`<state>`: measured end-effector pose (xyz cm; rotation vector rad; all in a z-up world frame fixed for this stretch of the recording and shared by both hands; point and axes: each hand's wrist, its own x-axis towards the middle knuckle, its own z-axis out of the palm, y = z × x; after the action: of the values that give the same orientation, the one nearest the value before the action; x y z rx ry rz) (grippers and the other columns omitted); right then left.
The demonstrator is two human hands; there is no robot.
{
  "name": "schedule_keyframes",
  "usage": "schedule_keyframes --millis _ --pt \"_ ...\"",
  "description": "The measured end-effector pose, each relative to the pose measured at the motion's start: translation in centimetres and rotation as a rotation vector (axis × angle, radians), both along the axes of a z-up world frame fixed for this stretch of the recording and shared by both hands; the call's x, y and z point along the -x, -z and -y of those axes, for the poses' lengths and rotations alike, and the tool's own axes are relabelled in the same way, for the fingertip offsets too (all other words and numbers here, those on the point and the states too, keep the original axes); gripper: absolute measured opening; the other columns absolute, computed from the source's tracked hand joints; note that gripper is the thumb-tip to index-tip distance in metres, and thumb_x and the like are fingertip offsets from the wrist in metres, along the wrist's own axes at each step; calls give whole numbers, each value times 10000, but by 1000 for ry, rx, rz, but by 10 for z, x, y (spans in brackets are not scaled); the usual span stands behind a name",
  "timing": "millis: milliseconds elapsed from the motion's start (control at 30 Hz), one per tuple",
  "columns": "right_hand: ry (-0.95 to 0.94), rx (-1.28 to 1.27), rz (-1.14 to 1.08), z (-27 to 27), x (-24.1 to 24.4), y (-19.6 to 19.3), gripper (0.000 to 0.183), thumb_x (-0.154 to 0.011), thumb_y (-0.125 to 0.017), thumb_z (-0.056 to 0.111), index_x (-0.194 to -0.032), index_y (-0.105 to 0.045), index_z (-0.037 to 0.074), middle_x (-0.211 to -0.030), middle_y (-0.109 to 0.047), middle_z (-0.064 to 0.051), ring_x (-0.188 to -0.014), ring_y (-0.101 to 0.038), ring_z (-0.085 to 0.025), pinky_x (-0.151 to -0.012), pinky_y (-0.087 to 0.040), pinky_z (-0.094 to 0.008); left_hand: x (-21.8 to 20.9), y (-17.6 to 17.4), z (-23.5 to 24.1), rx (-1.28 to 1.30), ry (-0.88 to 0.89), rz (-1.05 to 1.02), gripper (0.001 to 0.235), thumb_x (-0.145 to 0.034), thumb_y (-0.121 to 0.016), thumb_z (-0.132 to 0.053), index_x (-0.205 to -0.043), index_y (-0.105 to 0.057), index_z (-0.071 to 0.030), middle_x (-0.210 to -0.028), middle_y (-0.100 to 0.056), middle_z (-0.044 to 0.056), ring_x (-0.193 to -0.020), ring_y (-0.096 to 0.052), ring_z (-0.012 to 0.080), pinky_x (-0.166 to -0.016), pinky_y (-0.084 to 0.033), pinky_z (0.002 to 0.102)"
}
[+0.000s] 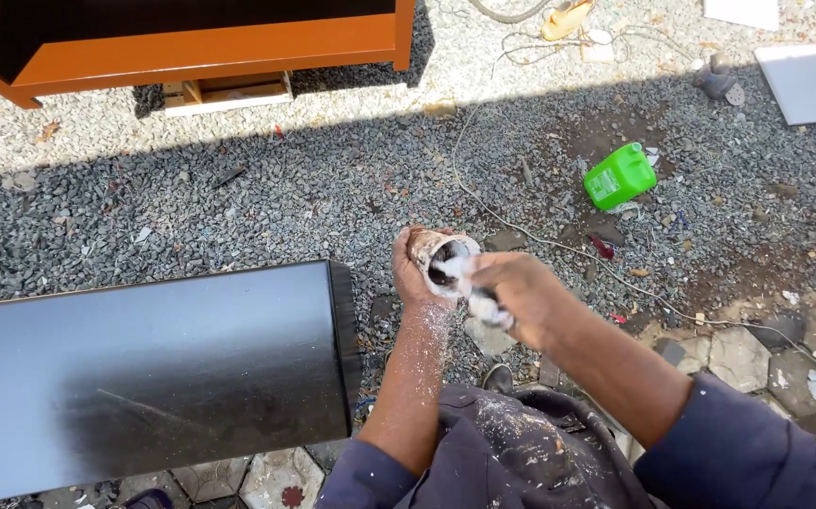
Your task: Mixing filler material in a small container and applying it to the edges of a wooden cabinet to repair or finish it.
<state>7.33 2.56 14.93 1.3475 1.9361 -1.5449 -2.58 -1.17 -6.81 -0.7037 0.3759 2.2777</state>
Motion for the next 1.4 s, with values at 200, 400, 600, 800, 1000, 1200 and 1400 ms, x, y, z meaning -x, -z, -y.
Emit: schedule_keyframes --millis 200,400,600,800,1000,1200,1400 --pt "66 -217 9 -3 -9 -25 333 -964 -562 105 -1258 -709 53 -948 -744 -233 -736 -695 -311 -607 -534 -380 1 -27 -9 18 -44 91 184 -820 -723 -261 -871 -706 -85 -794 -739 211 -788 -757 362 -849 -623 533" --pt "-1022 -970 147 10 -4 -27 416 -925 -463 59 -1264 -692 138 -1282 -576 -150 -1166 -591 -308 -955 -555 -411 -11 -48 -8 121 71 99 112 -832 -687 -198 -795 -679 -93 -706 -720 111 -671 -730 248 -783 -637 411" --pt "-1156 -830 204 -12 -7 -66 519 -906 -372 31 -1259 -708 210 -1400 -561 -183 -1328 -562 -320 -1171 -393 -426 -4 -85 13 150 35 113 132 -792 -692 -196 -752 -660 -75 -659 -696 109 -626 -727 253 -711 -641 389" --pt "-1115 -895 104 -8 -3 -31 497 -903 -433 42 -1316 -675 175 -1409 -562 -210 -1337 -545 -359 -1151 -417 -481 -1 -60 3 148 63 51 222 -791 -721 -317 -814 -710 -97 -711 -723 130 -668 -731 276 -731 -646 426" --pt "-1452 -1006 116 -14 5 -83 424 -921 -463 70 -1237 -710 211 -1370 -628 -143 -1296 -598 -291 -1141 -455 -456 -4 -59 15 102 51 186 148 -791 -703 -272 -789 -712 -124 -709 -732 91 -692 -750 257 -742 -652 426" --pt "-1262 -1077 324 1 -10 0 303 -958 -460 104 -1083 -735 139 -1258 -625 -117 -702 -696 -198 -551 -622 -375 -9 -92 18 141 65 47 196 -826 -707 -278 -899 -736 -99 -796 -753 135 -748 -753 278 -780 -639 436" --pt "-219 -117 74 8 5 -9 271 -1025 -513 112 -1174 -725 34 -1125 -705 -207 -463 -574 -190 -355 -475 -271 5 -28 14 -55 -38 1 244 -882 -663 -365 -922 -699 -127 -882 -729 243 -914 -732 373 -977 -565 575"
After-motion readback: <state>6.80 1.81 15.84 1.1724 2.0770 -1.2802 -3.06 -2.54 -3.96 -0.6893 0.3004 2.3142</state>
